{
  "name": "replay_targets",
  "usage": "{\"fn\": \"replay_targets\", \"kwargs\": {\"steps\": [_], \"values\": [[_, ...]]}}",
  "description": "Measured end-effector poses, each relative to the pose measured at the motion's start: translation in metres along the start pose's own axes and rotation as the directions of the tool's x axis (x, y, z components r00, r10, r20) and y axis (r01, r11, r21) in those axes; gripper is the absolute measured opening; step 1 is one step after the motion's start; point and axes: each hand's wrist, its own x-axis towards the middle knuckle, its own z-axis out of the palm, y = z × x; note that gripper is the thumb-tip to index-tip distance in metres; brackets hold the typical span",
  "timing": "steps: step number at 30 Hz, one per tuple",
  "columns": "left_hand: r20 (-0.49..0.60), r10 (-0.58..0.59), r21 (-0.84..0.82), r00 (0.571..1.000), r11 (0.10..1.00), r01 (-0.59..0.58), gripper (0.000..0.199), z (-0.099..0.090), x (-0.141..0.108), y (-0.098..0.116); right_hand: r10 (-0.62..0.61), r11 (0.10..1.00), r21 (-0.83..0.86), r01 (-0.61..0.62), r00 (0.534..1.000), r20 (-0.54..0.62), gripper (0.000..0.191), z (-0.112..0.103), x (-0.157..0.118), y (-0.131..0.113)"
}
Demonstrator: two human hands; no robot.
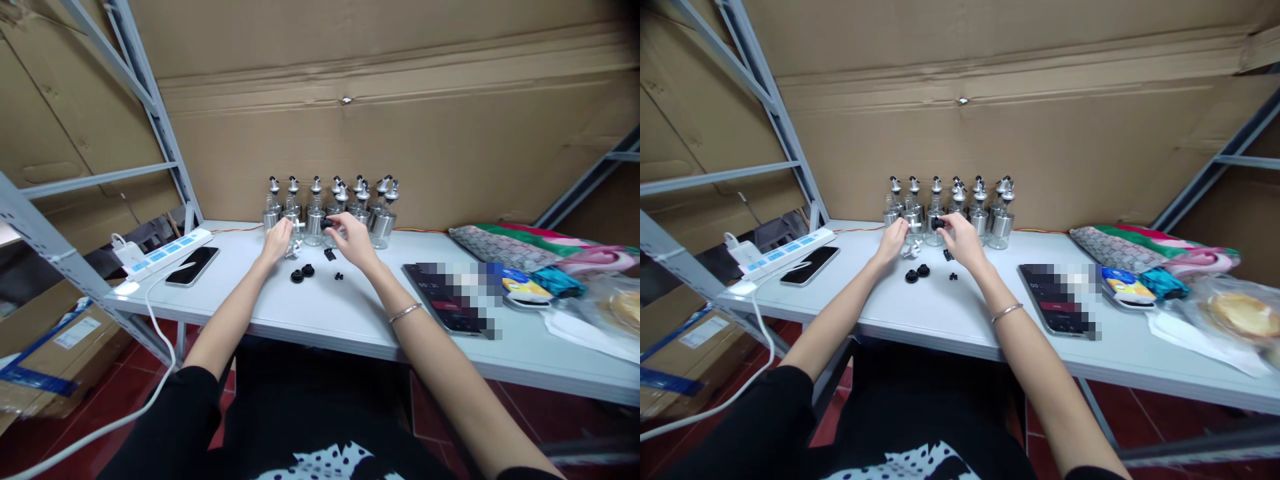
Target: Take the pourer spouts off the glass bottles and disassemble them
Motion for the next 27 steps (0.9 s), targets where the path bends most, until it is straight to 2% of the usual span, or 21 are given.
{"fn": "replay_targets", "kwargs": {"steps": [5,10,14,16,20,23,25,27], "values": [[0.178,-0.128,0.168,0.976,0.981,0.098,0.020,0.005,-0.001,-0.017,0.019,1.000,-0.011,-0.019,0.997,0.077,0.022,0.005,-0.002,0.006],[0.242,-0.175,0.205,0.954,0.971,0.126,0.021,0.008,0.000,-0.023,0.031,0.998,-0.056,-0.018,0.969,0.246,0.025,0.011,-0.006,0.011],[0.256,-0.193,0.180,0.947,0.972,0.149,0.037,0.010,-0.002,-0.022,0.054,0.995,-0.098,-0.023,0.941,0.333,0.028,0.012,-0.007,0.011],[0.303,-0.198,0.190,0.932,0.971,0.144,0.045,0.011,-0.004,-0.020,0.072,0.991,-0.134,-0.023,0.926,0.372,0.031,0.013,-0.008,0.011],[0.410,-0.189,0.281,0.892,0.957,0.073,0.054,0.014,-0.008,-0.017,0.138,0.972,-0.235,-0.029,0.877,0.460,0.037,0.017,-0.012,0.010],[0.448,-0.169,0.325,0.878,0.946,0.016,0.058,0.015,-0.010,-0.016,0.164,0.965,-0.262,-0.017,0.819,0.550,0.038,0.025,-0.016,0.005],[0.461,-0.154,0.348,0.874,0.937,-0.019,0.055,0.015,-0.010,-0.015,0.177,0.968,-0.252,-0.025,0.777,0.604,0.036,0.029,-0.017,0.001],[0.468,-0.138,0.358,0.873,0.933,-0.045,0.047,0.015,-0.009,-0.014,0.199,0.968,-0.246,-0.052,0.755,0.625,0.034,0.032,-0.018,-0.003]]}}
